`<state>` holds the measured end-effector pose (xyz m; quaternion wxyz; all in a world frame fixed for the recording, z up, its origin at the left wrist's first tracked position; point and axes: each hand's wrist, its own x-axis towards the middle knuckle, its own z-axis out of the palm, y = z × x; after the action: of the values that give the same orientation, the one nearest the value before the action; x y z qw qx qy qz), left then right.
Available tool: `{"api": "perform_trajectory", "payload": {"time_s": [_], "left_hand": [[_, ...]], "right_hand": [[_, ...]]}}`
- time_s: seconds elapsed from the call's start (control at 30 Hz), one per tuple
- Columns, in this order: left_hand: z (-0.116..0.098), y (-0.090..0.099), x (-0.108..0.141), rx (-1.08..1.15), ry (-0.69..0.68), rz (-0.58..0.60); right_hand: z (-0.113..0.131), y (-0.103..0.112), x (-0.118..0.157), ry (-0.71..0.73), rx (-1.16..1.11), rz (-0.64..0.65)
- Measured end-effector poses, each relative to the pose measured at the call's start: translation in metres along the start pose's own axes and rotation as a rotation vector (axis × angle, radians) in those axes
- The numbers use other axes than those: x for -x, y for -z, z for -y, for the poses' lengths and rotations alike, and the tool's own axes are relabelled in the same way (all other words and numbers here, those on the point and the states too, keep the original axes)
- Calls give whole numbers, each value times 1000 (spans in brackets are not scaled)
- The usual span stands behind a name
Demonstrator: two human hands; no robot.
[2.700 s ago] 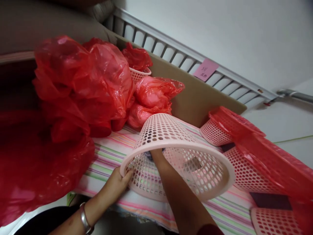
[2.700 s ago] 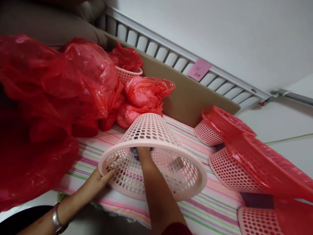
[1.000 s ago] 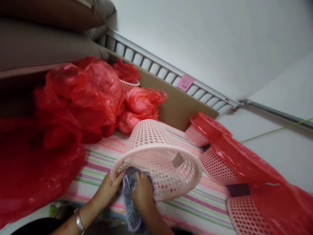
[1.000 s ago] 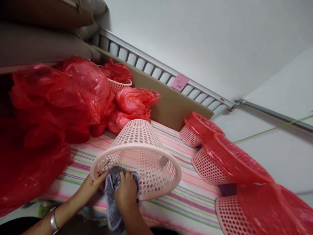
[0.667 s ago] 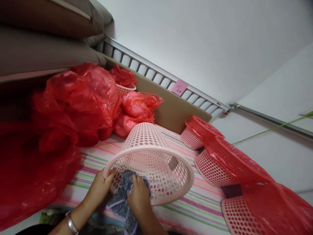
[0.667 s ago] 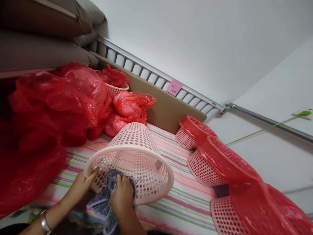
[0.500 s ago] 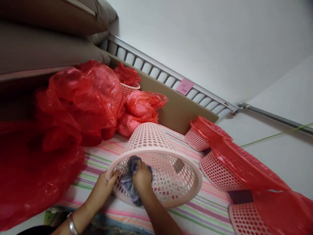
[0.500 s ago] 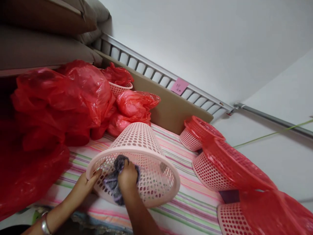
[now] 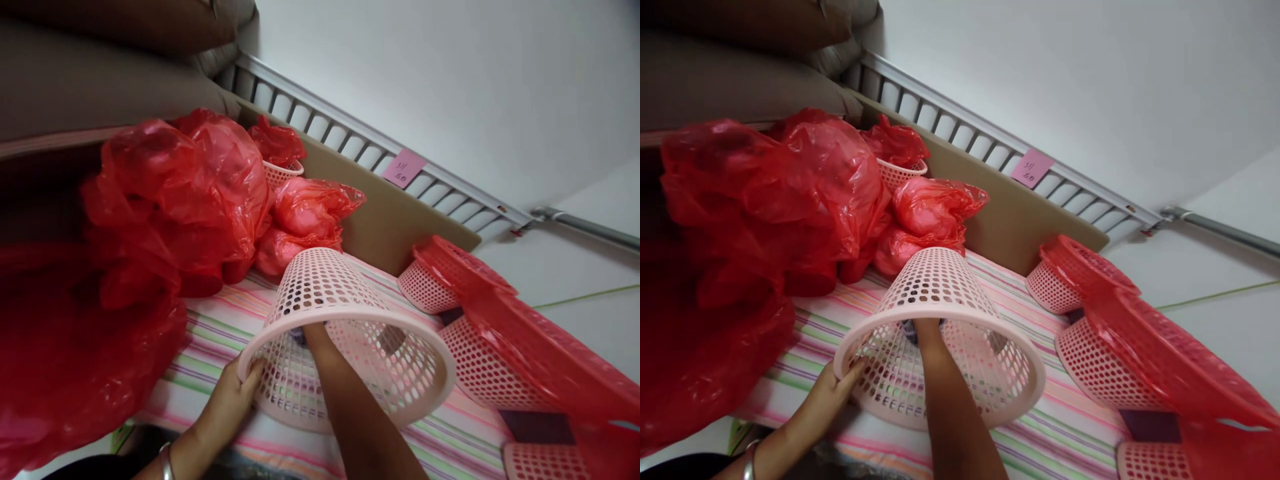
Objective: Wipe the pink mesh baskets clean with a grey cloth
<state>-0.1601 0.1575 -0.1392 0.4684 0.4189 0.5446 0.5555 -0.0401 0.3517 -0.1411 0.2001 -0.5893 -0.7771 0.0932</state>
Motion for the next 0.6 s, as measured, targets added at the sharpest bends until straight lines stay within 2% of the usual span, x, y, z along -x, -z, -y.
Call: {"api": "perform_trajectory", "payload": {"time_s": [0.1,0.17,0.33,0.47,0.53,0.6], "left_hand": [[4,-2,0,11,-11,-30],[5,-3,0,9,-10,-37],[3,-2,2,41,-13,-30],[1,-4,8,67,-8,-36],[4,-8,14,74,-8,-36],[11,-15,20,109,-16,-21]], "right_hand": [[5,8,16,-6,57,13],[10,13,38,-22,103,31],[23,21,123,-35,228,76],[20,30,181,-14,309,180],[12,35,193,-22,319,219],[4,39,192,-57,321,216]]}}
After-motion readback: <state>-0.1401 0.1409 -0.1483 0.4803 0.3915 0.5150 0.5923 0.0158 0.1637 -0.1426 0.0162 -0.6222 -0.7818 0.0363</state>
